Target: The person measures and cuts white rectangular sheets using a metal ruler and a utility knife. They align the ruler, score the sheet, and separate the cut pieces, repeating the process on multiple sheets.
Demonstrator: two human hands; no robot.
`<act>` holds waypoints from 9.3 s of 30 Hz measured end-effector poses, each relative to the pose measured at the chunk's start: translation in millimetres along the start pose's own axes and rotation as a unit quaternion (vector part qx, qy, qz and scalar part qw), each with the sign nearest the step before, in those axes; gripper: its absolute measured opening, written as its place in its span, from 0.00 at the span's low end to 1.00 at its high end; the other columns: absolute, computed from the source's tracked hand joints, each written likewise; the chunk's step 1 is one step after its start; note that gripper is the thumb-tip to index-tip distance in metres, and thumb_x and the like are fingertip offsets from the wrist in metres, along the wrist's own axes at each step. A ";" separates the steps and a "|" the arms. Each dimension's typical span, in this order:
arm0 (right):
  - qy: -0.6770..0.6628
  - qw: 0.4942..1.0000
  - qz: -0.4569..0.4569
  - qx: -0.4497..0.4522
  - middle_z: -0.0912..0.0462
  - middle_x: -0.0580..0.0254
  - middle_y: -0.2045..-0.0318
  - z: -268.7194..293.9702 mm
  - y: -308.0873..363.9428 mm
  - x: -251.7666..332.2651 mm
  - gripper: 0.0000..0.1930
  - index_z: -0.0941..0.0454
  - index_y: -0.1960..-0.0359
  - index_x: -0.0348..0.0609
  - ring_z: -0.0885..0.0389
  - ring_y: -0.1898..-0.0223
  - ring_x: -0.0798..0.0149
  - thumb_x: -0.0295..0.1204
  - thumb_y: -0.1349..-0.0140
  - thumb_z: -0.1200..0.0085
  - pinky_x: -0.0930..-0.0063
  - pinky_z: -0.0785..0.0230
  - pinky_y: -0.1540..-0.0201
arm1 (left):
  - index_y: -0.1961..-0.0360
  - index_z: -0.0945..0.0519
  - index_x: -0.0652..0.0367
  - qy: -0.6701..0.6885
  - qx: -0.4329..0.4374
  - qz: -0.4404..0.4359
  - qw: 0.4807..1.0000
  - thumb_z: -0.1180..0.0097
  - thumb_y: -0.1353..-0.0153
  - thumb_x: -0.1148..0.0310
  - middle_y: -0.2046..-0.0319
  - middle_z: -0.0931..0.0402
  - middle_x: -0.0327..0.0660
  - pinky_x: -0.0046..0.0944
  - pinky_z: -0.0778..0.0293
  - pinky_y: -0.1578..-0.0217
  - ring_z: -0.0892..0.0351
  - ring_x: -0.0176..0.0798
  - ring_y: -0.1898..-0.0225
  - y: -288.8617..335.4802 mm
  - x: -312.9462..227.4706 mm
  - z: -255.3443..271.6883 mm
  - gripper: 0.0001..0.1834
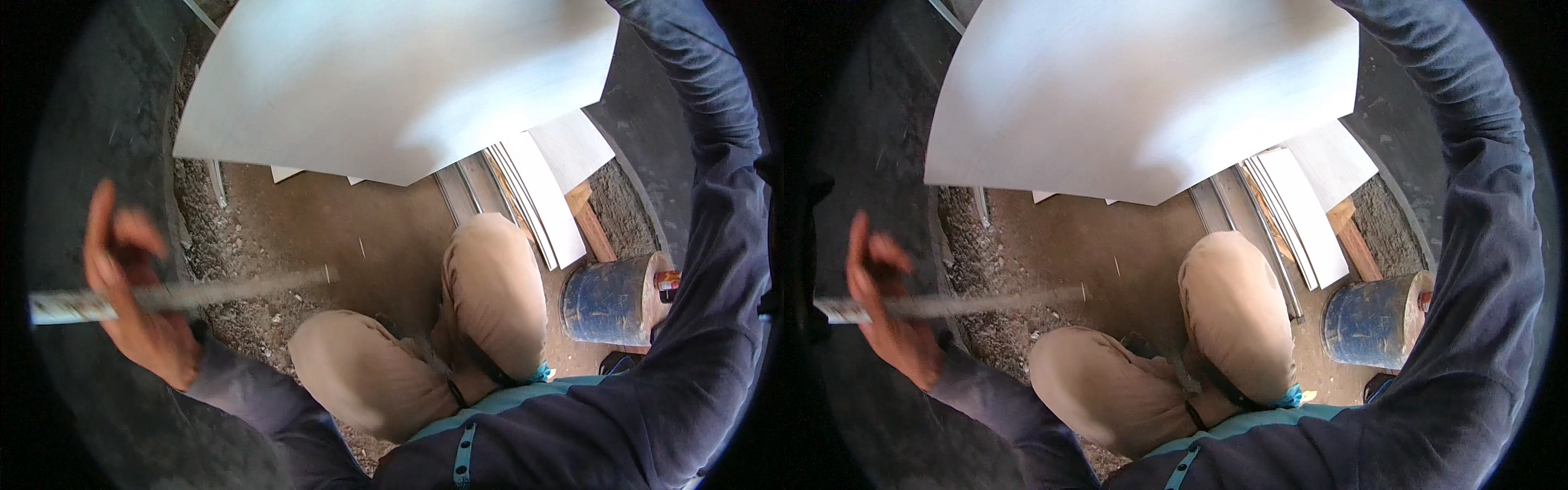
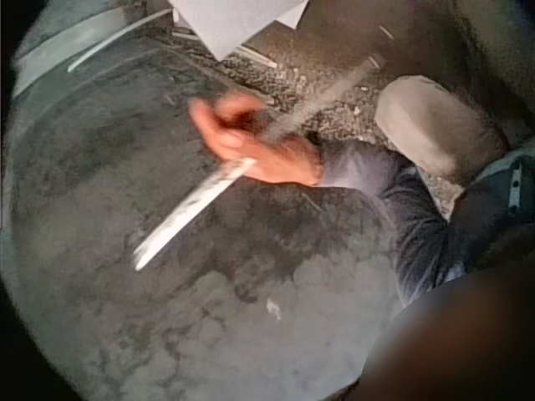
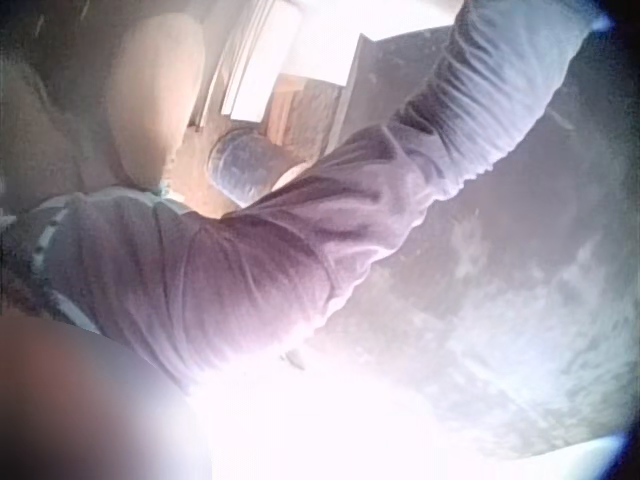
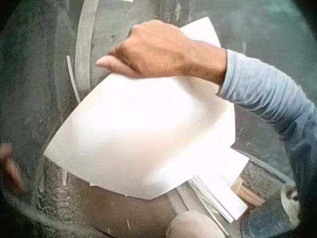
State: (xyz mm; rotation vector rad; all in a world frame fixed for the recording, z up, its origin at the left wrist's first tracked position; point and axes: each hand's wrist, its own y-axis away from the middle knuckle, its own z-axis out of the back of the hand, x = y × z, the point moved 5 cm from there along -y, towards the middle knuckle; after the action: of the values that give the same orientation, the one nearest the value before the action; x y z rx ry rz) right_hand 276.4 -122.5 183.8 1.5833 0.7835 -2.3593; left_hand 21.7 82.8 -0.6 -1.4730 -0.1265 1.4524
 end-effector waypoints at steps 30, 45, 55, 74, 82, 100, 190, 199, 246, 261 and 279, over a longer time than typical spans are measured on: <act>-0.377 0.925 0.031 0.019 0.21 0.53 0.87 -39.9 33.3 155.6 0.30 0.21 0.78 0.39 0.17 0.81 0.46 0.52 0.26 0.55 0.52 0.25 0.76 | 0.47 0.17 0.69 -0.030 0.167 0.097 0.981 0.50 0.23 0.54 0.57 0.16 0.45 0.37 0.29 0.49 0.21 0.36 0.54 47.5 50.3 -129.2 0.25; -0.361 0.113 -0.920 -0.106 0.27 0.50 0.45 -55.5 416.7 473.4 0.28 0.34 0.39 0.38 0.27 0.42 0.57 0.53 0.21 0.63 0.60 0.25 0.46 | 0.49 0.17 0.71 -0.075 0.169 0.097 0.978 0.51 0.23 0.50 0.61 0.18 0.46 0.37 0.31 0.55 0.23 0.37 0.59 31.7 69.3 -144.9 0.28; -0.619 -0.163 -0.764 -0.082 0.36 0.50 0.27 -132.8 330.8 587.5 0.39 0.45 0.25 0.42 0.38 0.27 0.50 0.60 0.24 0.60 0.48 0.45 0.28 | 0.48 0.17 0.69 -0.118 0.125 0.135 0.976 0.52 0.23 0.51 0.59 0.18 0.44 0.38 0.32 0.52 0.24 0.35 0.56 18.6 106.8 -129.5 0.27; -0.477 0.173 -0.848 0.155 0.31 0.60 0.78 -106.2 351.4 632.9 0.23 0.28 0.73 0.35 0.35 0.73 0.66 0.44 0.25 0.51 0.62 0.39 0.67 | 0.41 0.19 0.67 0.033 -0.044 0.533 0.844 0.42 0.29 0.60 0.43 0.20 0.46 0.43 0.32 0.38 0.23 0.42 0.43 259.3 365.2 -13.8 0.23; -0.468 0.190 -0.823 0.258 0.34 0.69 0.79 -95.6 349.4 639.9 0.24 0.28 0.75 0.37 0.40 0.73 0.72 0.43 0.25 0.52 0.68 0.41 0.69 | 0.42 0.18 0.62 0.041 -0.056 0.578 0.813 0.41 0.31 0.65 0.43 0.19 0.44 0.42 0.32 0.36 0.23 0.41 0.42 312.4 385.8 -9.4 0.19; -0.487 0.193 -0.825 0.215 0.32 0.66 0.78 -152.4 358.2 646.1 0.24 0.26 0.71 0.34 0.35 0.72 0.71 0.45 0.25 0.51 0.67 0.37 0.67 | 0.38 0.20 0.57 0.134 -0.076 0.612 0.775 0.43 0.29 0.68 0.36 0.25 0.41 0.46 0.37 0.32 0.29 0.42 0.36 354.4 445.1 -31.9 0.19; -0.514 0.147 -0.822 0.197 0.30 0.72 0.74 -159.7 354.9 655.8 0.21 0.24 0.69 0.38 0.37 0.70 0.73 0.43 0.23 0.51 0.71 0.39 0.65 | 0.41 0.17 0.60 0.113 -0.094 0.598 0.788 0.45 0.30 0.72 0.41 0.20 0.42 0.38 0.33 0.35 0.24 0.38 0.41 351.4 465.0 -38.8 0.18; -0.482 0.206 -0.820 0.230 0.29 0.73 0.74 -161.0 358.2 653.3 0.22 0.24 0.72 0.37 0.35 0.69 0.73 0.43 0.24 0.50 0.71 0.38 0.64 | 0.39 0.18 0.59 0.122 -0.089 0.601 0.785 0.45 0.29 0.73 0.41 0.20 0.42 0.38 0.33 0.36 0.24 0.37 0.40 349.2 461.7 -39.4 0.19; -0.301 0.257 -0.879 0.267 0.11 0.47 0.67 -119.5 660.4 449.9 0.32 0.12 0.59 0.34 0.14 0.64 0.57 0.57 0.30 0.49 0.64 0.24 0.54 | 0.28 0.38 0.65 0.349 0.206 0.582 0.705 0.54 0.23 0.72 0.67 0.29 0.30 0.29 0.28 0.68 0.36 0.23 0.72 292.3 263.2 -317.9 0.25; -0.341 0.176 -0.917 0.106 0.16 0.64 0.69 -60.9 554.1 416.4 0.24 0.14 0.61 0.35 0.23 0.66 0.71 0.45 0.23 0.51 0.73 0.28 0.57 | 0.33 0.28 0.61 0.324 0.096 0.494 0.801 0.49 0.24 0.56 0.42 0.22 0.41 0.44 0.28 0.38 0.24 0.40 0.41 218.8 262.8 -297.4 0.26; -0.701 0.024 -0.693 -0.167 0.26 0.43 0.37 -78.0 337.1 458.5 0.33 0.35 0.34 0.32 0.23 0.38 0.46 0.54 0.21 0.64 0.53 0.23 0.41 | 0.65 0.14 0.60 -0.194 -0.179 -0.068 0.962 0.54 0.26 0.39 0.75 0.20 0.36 0.35 0.30 0.66 0.26 0.30 0.71 -135.1 -26.7 -164.1 0.33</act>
State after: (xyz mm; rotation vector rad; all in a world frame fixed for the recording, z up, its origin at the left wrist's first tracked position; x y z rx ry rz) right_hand 298.5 -306.2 -360.0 2.0036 -1.1889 1.1212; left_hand 218.7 37.0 70.0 -1.4065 -0.7523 1.6478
